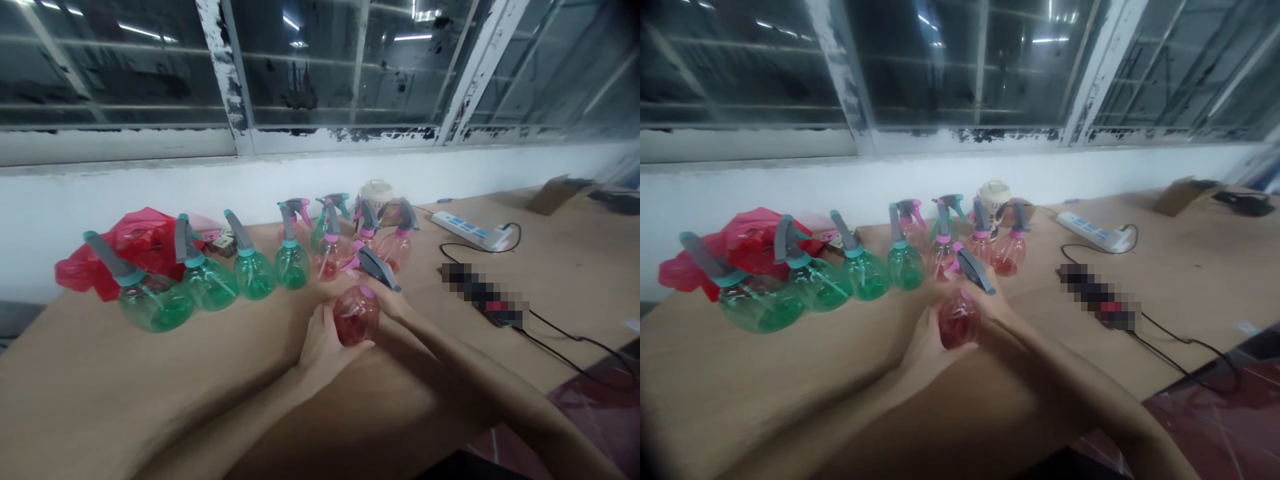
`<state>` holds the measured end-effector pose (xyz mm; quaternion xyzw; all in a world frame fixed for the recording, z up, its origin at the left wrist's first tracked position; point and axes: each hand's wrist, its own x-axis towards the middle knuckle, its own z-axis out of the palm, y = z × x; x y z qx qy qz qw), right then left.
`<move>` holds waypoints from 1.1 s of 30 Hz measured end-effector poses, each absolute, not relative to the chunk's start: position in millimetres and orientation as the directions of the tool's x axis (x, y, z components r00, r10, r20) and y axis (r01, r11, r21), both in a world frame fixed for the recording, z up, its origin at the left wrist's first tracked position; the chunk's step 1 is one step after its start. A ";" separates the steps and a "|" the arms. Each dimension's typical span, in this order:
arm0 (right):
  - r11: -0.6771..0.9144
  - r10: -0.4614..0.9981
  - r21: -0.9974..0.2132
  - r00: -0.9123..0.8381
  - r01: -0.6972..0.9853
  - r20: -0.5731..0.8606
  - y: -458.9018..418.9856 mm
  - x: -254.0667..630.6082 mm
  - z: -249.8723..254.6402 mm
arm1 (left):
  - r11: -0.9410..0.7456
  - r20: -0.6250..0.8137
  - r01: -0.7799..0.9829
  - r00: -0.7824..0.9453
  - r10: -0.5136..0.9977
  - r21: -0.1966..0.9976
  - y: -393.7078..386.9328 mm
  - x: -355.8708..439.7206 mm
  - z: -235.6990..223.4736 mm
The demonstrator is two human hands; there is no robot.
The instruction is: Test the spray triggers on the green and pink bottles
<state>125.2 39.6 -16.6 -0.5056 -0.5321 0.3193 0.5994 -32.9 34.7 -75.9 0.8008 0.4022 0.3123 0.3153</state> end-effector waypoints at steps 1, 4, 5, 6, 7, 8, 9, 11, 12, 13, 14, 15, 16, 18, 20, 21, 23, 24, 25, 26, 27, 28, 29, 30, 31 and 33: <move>0.289 0.923 -0.946 0.221 0.146 0.316 38.1 121.9 -14.4 | -0.494 0.259 0.445 0.489 0.833 0.747 34.6 -37.9 -76.8; 0.291 0.925 -0.943 0.204 0.160 0.320 32.5 112.9 -7.0 | -0.516 0.272 0.462 0.496 0.825 0.722 34.2 -48.7 -79.0; 0.283 0.928 -0.944 0.203 0.167 0.314 30.3 110.4 -5.1 | -0.516 0.274 0.468 0.492 0.827 0.718 33.9 -50.6 -79.1; 0.267 0.932 -0.949 0.204 0.168 0.299 27.7 108.3 -3.8 | -0.513 0.274 0.472 0.486 0.830 0.717 33.5 -51.7 -78.8; 0.246 0.938 -0.955 0.209 0.165 0.278 24.9 106.5 -3.4 | -0.509 0.270 0.476 0.483 0.833 0.717 33.0 -52.2 -78.1; 0.228 0.942 -0.961 0.215 0.157 0.258 21.7 105.2 -4.1 | -0.504 0.264 0.479 0.482 0.836 0.719 32.5 -52.3 -77.1; 0.216 0.945 -0.965 0.218 0.146 0.245 18.2 104.2 -6.0 | -0.501 0.261 0.480 0.481 0.837 0.720 31.9 -52.2 -76.0; 0.226 0.945 -0.966 0.212 0.129 0.249 10.1 103.1 -12.9 | -0.501 0.257 0.475 0.489 0.834 0.723 31.2 -52.1 -74.1; 0.239 0.942 -0.962 0.210 0.133 0.263 5.5 102.7 -17.4 | -0.504 0.257 0.466 0.495 0.830 0.727 31.1 -52.2 -73.7; 0.246 0.939 -0.958 0.209 0.149 0.274 0.8 102.5 -22.2 | -0.507 0.260 0.453 0.502 0.825 0.733 31.2 -52.4 -73.7; 0.244 0.935 -0.954 0.219 0.176 0.280 -4.2 102.4 -26.7 | -0.512 0.264 0.440 0.510 0.818 0.738 31.3 -52.6 -74.3; 0.234 0.930 -0.948 0.235 0.213 0.282 -9.2 102.5 -30.7 | -0.519 0.268 0.425 0.522 0.810 0.741 31.6 -52.7 -75.2; 0.220 0.928 -0.941 0.243 0.256 0.283 -14.3 103.1 -33.8 | -0.529 0.272 0.412 0.536 0.799 0.742 31.9 -52.6 -76.6; 0.199 0.919 -0.914 0.256 0.355 0.299 -24.4 106.7 -37.1 | -0.559 0.283 0.389 0.572 0.769 0.732 32.4 -51.9 -79.7; 0.167 0.914 -0.870 0.258 0.464 0.313 -34.2 116.2 -37.9 | -0.598 0.298 0.376 0.609 0.735 0.708 32.3 -50.8 -82.1; 0.142 0.913 -0.842 0.260 0.521 0.315 -38.9 124.0 -38.3 | -0.617 0.304 0.369 0.626 0.718 0.696 32.1 -50.3 -82.7; 0.073 0.911 -0.783 0.279 0.618 0.305 -47.6 145.6 -40.8 | -0.648 0.315 0.352 0.657 0.685 0.675 31.3 -50.0 -82.0; 0.032 0.901 -0.749 0.305 0.662 0.308 -51.3 159.1 -43.1 | -0.658 0.316 0.349 0.668 0.674 0.667 30.8 -50.2 -81.0; -0.010 0.888 -0.716 0.335 0.698 0.315 -54.4 173.9 -45.9 | -0.664 0.312 0.352 0.675 0.668 0.660 30.3 -50.6 -79.6; -0.040 0.868 -0.684 0.364 0.729 0.337 -56.6 189.4 -49.0 | -0.666 0.305 0.363 0.678 0.669 0.652 29.9 -51.1 -78.1; -0.055 0.851 -0.658 0.379 0.751 0.362 -57.8 205.0 -52.0 | -0.665 0.297 0.379 0.677 0.673 0.643 29.6 -51.5 -76.8; -0.065 0.833 -0.637 0.393 0.768 0.389 -58.0 220.3 -54.7 | -0.664 0.292 0.396 0.673 0.680 0.634 29.4 -51.8 -75.7; -0.090 0.820 -0.619 0.411 0.780 0.399 -56.9 234.8 -56.7 | -0.664 0.291 0.410 0.667 0.686 0.626 29.4 -52.0 -75.0; -0.142 0.802 -0.597 0.446 0.789 0.398 -54.6 248.0 -58.0 | -0.665 0.294 0.418 0.662 0.690 0.619 29.6 -52.0 -74.8; -0.175 0.785 -0.591 0.474 0.788 0.399 -51.2 259.9 -58.5 | -0.668 0.300 0.424 0.657 0.691 0.611 30.0 -51.8 -75.0; -0.195 0.771 -0.586 0.492 0.787 0.404 -40.9 279.3 -58.1 | -0.682 0.320 0.425 0.654 0.686 0.594 31.3 -51.3 -76.4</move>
